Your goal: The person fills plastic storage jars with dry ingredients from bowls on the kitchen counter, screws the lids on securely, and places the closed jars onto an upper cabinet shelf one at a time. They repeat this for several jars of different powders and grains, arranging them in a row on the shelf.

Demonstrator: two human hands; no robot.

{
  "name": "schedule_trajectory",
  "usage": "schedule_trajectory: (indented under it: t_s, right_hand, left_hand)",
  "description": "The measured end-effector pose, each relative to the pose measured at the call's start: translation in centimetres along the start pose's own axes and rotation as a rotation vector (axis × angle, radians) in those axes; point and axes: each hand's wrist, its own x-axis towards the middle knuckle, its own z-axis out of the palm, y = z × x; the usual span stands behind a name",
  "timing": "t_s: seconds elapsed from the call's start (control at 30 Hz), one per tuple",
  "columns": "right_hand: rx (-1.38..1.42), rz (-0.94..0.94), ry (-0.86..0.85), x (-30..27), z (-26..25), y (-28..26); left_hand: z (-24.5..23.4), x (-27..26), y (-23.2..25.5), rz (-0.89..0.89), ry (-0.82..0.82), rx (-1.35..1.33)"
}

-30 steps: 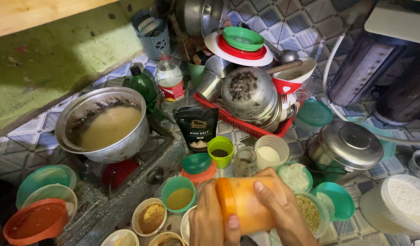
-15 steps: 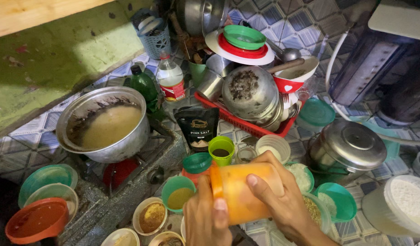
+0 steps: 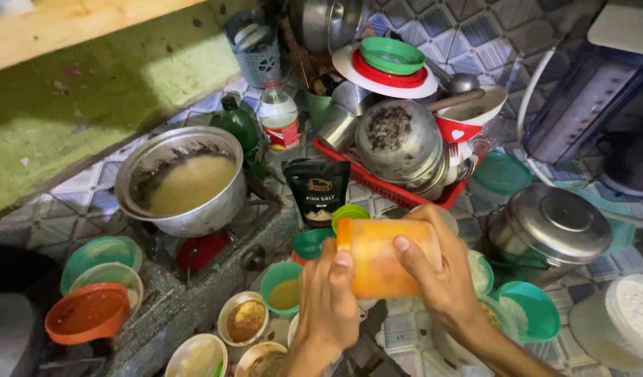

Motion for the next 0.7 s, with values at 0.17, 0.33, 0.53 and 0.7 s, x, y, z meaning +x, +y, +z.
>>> schedule_trajectory:
  t_s: [0.17, 0.33, 0.53, 0.7]
  right_hand:
    - [-0.051, 0.053, -0.029, -0.1, 0.5, 2.1]
    - [-0.024, 0.016, -0.163, -0.8, 0.1, 5.3]
    - [-0.179, 0.296, -0.239, -1.4, -2.6, 8.7]
    - [-0.216, 0.470, -0.267, -2.6, -3.0, 10.9]
  left_hand:
    - [1.3, -0.6, -3.4, 0.286, 0.072, 0.172]
    - [1.7, 0.7, -3.9, -0.172, -0.094, 0.073]
    - [3.8, 0.7, -1.4, -0.176, -0.024, 0.357]
    - [6.8, 0.1, -1.3, -0.260, -0.127, 0.401]
